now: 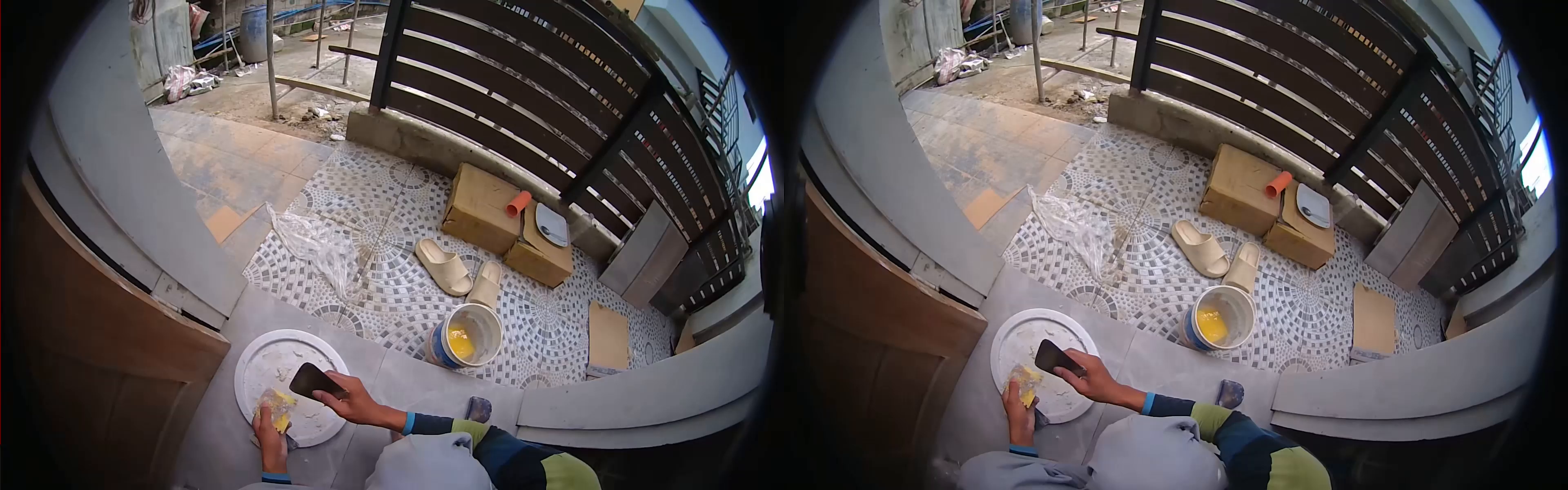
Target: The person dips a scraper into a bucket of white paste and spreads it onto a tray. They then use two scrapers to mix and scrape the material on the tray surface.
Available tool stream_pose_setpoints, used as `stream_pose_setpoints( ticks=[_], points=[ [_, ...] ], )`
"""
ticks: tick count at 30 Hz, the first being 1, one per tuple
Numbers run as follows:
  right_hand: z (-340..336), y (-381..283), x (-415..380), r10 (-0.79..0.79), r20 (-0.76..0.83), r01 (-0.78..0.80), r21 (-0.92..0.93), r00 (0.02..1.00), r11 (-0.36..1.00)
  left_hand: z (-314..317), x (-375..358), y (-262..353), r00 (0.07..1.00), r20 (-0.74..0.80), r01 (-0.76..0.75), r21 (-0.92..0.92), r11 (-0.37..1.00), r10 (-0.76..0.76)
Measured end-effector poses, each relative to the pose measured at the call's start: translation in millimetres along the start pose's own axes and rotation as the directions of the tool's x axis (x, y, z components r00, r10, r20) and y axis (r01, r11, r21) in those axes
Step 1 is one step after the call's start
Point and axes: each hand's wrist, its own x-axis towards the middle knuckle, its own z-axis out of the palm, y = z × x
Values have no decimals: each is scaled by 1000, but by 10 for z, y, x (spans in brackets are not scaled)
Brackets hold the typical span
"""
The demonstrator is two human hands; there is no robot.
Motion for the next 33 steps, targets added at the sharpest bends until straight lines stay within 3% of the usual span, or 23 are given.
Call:
stream_pose_setpoints(
  ticks=[1,2,3,4,5,6,8,10,12,15,17,18,19,21,24,26,28,31,32,33],
  points=[
    [22,2,-13,-97,5,97,-9,995,995,44,-23,-1,1000,-3,1,-2,1000,-1],
    [22,16,-26,-90,7,90,-2,996,996,103,-38,-6,1000,2,11,-30,999,-11],
    [1,29,-22,-308,139,328,-156,941,932,143,-74,5,1000,1,25,-55,998,-25],
    [-19,55,-12,-482,296,554,-259,825,791,140,-65,-25,997,65,-26,-64,998,30],
    [-51,107,-21,-376,421,549,-443,825,708,125,-12,-102,983,109,-139,-64,988,145],
    [-48,50,20,-88,463,412,-664,882,624,205,-194,99,1000,-1,29,-100,995,-29],
    [-170,254,108,-106,374,355,-702,922,618,86,-163,66,991,88,-95,-116,989,106],
    [-224,191,144,-293,264,394,-604,919,693,147,-214,210,965,113,-226,-107,968,238],
    [-182,-8,159,-341,236,412,-432,910,802,-15,-109,139,971,121,-201,-68,977,208],
    [-7,-37,79,-427,280,505,-341,860,793,135,-171,92,971,27,-230,-163,959,238],
    [-67,192,79,-144,406,399,-662,902,635,220,-306,181,968,31,-239,-165,957,247],
    [-142,333,121,-85,404,383,-750,911,540,232,-358,244,965,66,-238,-184,954,253],
    [-223,439,103,-130,315,323,-702,940,635,210,-358,303,964,64,-245,-176,953,260],
    [-260,316,90,-91,181,186,-630,979,754,213,-325,340,870,73,-490,211,846,487],
    [-187,98,6,-158,104,189,-536,982,823,131,-219,207,880,18,-448,364,817,474],
    [-79,-124,-53,-178,144,229,-576,973,784,156,-188,139,834,-86,-447,475,758,546],
    [51,-306,-118,-261,206,332,-638,943,695,155,-215,188,835,-86,-423,533,733,544],
    [63,-283,-149,-245,207,319,-529,947,786,90,-191,222,822,-44,-418,631,654,567],
    [-31,-136,-141,-111,123,153,-428,986,891,79,-184,221,863,-59,-389,554,736,501],
    [-82,-140,-101,247,50,-244,-66,968,967,79,-178,228,897,-69,-358,468,808,437]
  ],
)
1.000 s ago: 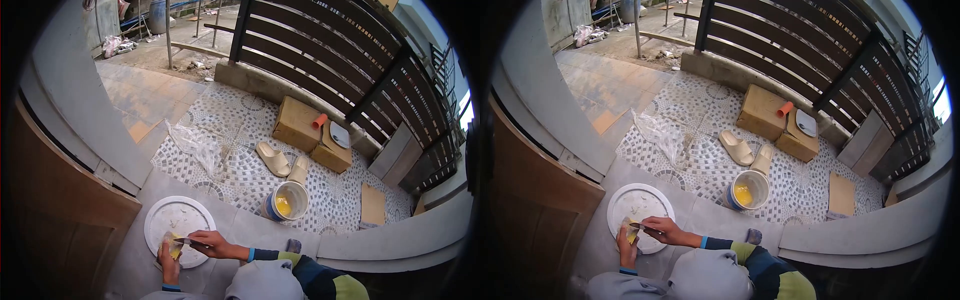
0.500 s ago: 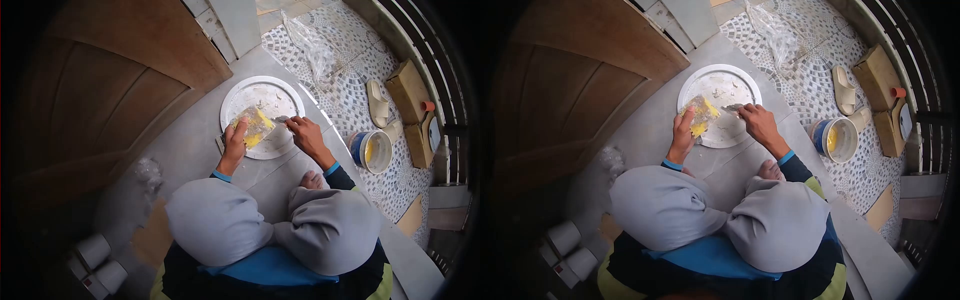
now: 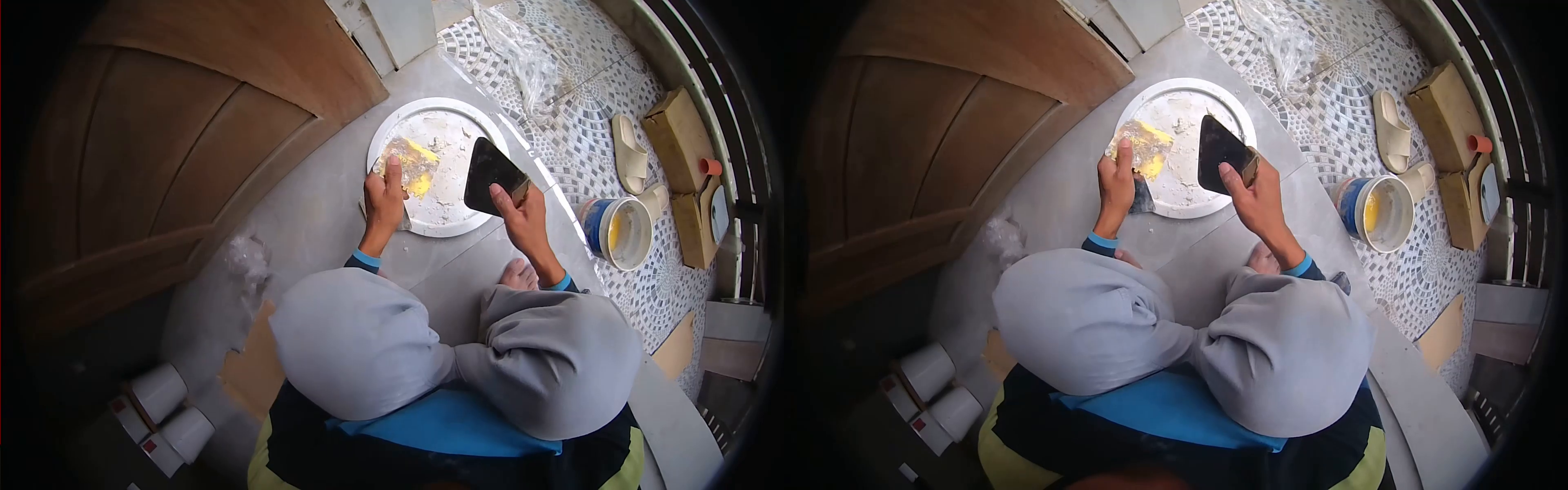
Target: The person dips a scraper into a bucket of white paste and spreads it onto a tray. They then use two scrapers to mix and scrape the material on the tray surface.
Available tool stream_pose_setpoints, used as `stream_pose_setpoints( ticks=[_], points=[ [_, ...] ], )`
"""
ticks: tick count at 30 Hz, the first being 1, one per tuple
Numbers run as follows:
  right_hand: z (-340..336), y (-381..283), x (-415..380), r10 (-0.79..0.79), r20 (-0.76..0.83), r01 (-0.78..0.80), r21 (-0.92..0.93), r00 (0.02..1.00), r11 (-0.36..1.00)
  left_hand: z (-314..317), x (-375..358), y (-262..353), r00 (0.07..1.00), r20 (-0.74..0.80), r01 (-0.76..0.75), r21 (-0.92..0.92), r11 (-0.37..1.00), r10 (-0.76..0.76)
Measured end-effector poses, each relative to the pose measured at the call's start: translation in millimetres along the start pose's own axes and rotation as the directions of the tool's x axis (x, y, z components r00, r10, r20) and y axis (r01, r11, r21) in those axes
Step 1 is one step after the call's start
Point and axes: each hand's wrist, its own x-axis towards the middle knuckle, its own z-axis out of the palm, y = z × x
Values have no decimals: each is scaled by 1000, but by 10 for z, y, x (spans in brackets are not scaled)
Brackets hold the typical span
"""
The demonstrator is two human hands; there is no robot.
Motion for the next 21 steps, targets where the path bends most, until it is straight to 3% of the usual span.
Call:
stream_pose_setpoints(
  ticks=[1,2,4,5,6,8,9,10,12,13,15,17,19,20,21],
  points=[
    [-42,16,69,121,23,-123,265,992,956,-3,-4,4,997,79,18,-19,1000,-17],
    [-62,37,125,233,80,-241,506,969,828,53,-42,-3,997,73,25,-22,999,-24],
    [3,196,125,240,122,-269,488,963,831,211,-172,30,957,289,34,-145,989,9],
    [58,244,93,243,155,-287,477,958,830,195,-185,33,894,445,121,-129,984,-51],
    [62,282,66,259,163,-306,482,952,821,151,-184,-13,893,444,139,-118,983,-73],
    [-34,349,72,209,63,-218,354,976,910,14,-127,-81,774,623,271,-160,949,-116],
    [-124,452,92,213,16,-206,322,977,924,-104,-91,-84,822,558,195,-87,977,-114],
    [-247,571,102,209,-35,-191,290,977,938,-221,-85,-167,929,368,-19,133,991,-31],
    [-481,755,78,273,-94,-235,290,958,927,-548,-65,-540,995,52,-100,530,842,86],
    [-578,891,47,302,-103,-256,320,948,912,-643,-83,-670,994,54,-105,535,838,90],
    [-742,1052,-28,347,-63,-316,284,936,905,-778,-166,-892,991,-120,128,716,687,-59],
    [-816,1155,-62,360,-38,-338,267,932,902,-746,-268,-903,993,-98,119,752,649,-68],
    [-840,1176,-80,360,-19,-360,-24,933,933,-684,-288,-978,996,-91,82,802,592,-15],
    [-834,1195,-90,354,-21,-354,-23,935,935,-710,-274,-999,996,-91,78,801,593,-8],
    [-838,1227,-86,337,4,-337,-40,941,941,-760,-247,-1022,993,-80,114,659,744,-81]
  ],
)
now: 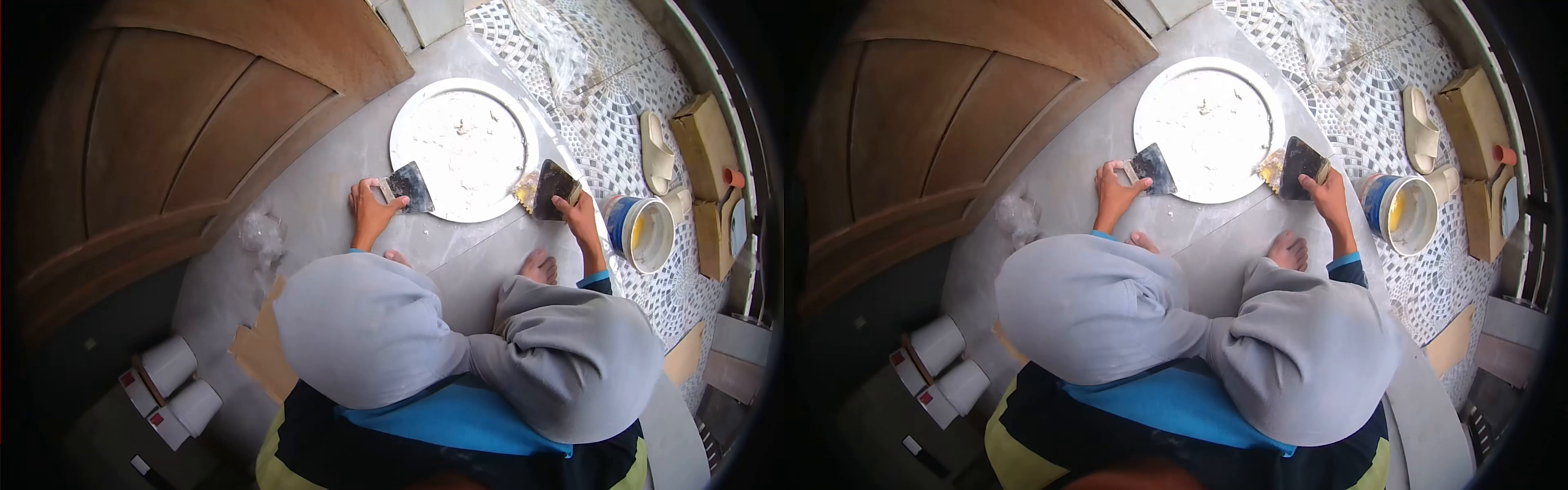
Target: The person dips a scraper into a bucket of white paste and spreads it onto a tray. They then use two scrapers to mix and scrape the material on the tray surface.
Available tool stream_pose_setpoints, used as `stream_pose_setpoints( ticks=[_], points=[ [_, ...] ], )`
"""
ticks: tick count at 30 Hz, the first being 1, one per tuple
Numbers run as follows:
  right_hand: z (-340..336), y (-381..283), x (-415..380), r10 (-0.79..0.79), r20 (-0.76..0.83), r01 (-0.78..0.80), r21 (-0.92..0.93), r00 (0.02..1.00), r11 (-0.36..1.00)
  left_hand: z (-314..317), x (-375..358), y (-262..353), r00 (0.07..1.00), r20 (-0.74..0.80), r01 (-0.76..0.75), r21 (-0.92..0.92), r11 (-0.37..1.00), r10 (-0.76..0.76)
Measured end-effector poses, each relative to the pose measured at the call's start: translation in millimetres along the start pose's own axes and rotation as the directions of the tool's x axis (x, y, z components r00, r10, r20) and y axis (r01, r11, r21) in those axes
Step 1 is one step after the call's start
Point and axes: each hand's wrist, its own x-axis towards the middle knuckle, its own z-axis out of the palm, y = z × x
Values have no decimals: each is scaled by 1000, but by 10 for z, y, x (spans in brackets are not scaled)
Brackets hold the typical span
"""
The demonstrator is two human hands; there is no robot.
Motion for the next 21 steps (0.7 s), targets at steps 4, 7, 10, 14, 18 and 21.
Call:
stream_pose_setpoints(
  ticks=[4,7,10,14,18,21],
  points=[
    [-24,-203,-81,-90,36,77,260,995,962,0,94,-105,971,236,203,-766,610,-28],
    [99,-259,-148,46,93,-90,556,995,826,60,28,228,968,237,146,-797,586,81],
    [363,-304,-211,33,228,-161,571,973,805,368,-47,542,901,396,242,-801,548,179],
    [390,-384,-235,-12,233,-123,557,973,821,636,-272,1131,760,567,352,-769,534,317],
    [-18,-319,-365,-55,22,44,353,998,934,525,-287,1195,819,417,-22,-663,748,394],
    [-596,-32,-542,10,-158,-24,-87,987,996,316,-82,890,942,-14,-317,-372,872,336]
  ],
)
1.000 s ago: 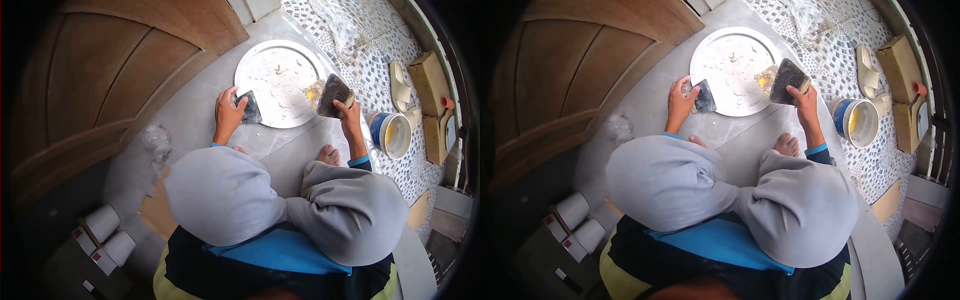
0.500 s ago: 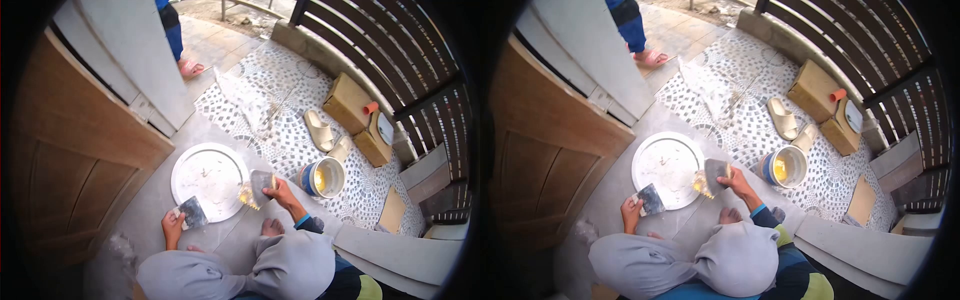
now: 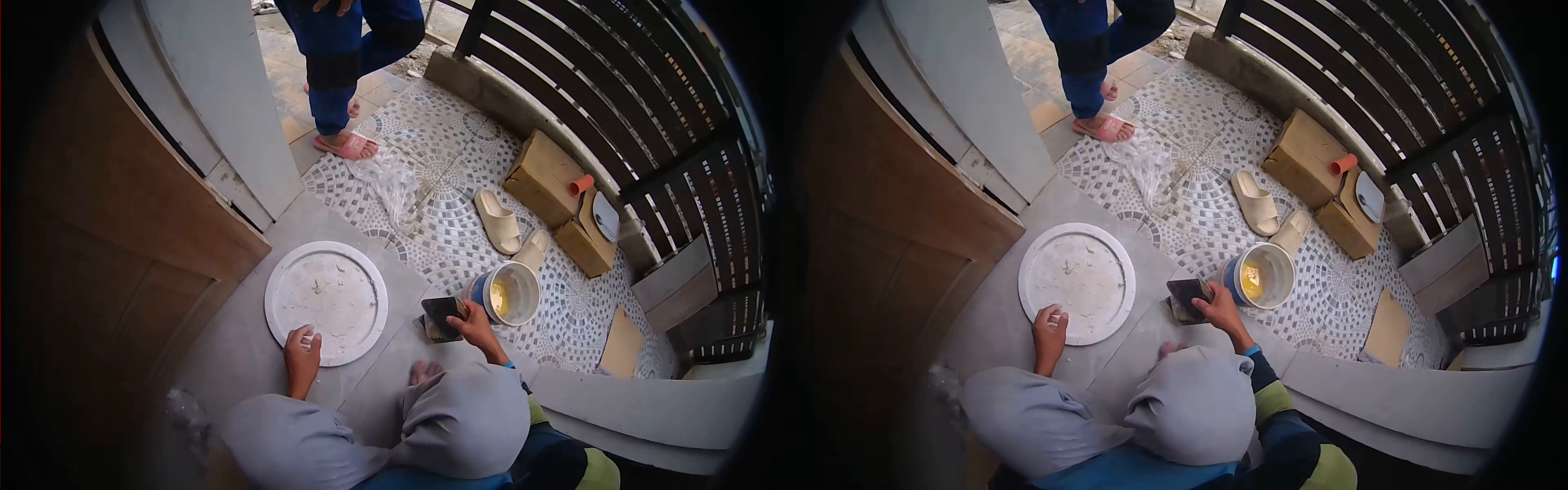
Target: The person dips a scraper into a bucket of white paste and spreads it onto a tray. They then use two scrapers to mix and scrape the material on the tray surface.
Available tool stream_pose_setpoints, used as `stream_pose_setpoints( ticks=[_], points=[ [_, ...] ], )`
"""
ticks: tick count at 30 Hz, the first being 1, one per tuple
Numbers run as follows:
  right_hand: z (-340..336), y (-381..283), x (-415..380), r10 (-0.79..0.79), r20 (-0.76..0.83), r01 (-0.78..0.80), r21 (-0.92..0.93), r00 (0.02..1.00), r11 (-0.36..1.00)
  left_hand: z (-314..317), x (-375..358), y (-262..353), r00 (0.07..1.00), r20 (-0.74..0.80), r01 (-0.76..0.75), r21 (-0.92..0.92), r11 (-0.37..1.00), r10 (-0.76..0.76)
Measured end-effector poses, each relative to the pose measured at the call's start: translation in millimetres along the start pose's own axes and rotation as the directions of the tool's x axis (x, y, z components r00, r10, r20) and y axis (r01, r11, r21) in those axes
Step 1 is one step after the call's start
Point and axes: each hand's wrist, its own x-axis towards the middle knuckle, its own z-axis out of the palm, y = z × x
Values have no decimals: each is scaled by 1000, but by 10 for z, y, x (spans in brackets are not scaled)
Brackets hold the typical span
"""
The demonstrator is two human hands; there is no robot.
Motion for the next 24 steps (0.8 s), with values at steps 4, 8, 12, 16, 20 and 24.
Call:
stream_pose_setpoints(
  ticks=[4,8,12,16,20,24],
  points=[
    [-480,236,-287,55,39,-53,-46,998,998,-389,-49,-673,965,-228,164,147,975,-128],
    [-608,529,-363,-253,121,279,-487,960,827,-524,-319,-676,951,-125,298,144,944,-282],
    [-449,38,-336,-128,162,186,-423,978,887,-457,-608,-668,934,-39,352,272,896,-355],
    [15,-236,-294,-49,207,34,75,977,997,-397,-726,-564,946,-5,309,324,894,-325],
    [537,-207,-159,27,288,-91,212,957,973,-345,-819,-441,936,5,323,388,863,-353],
    [956,-147,30,234,216,-307,424,948,852,-272,-670,-658,858,-110,507,22,862,-502]
  ],
)
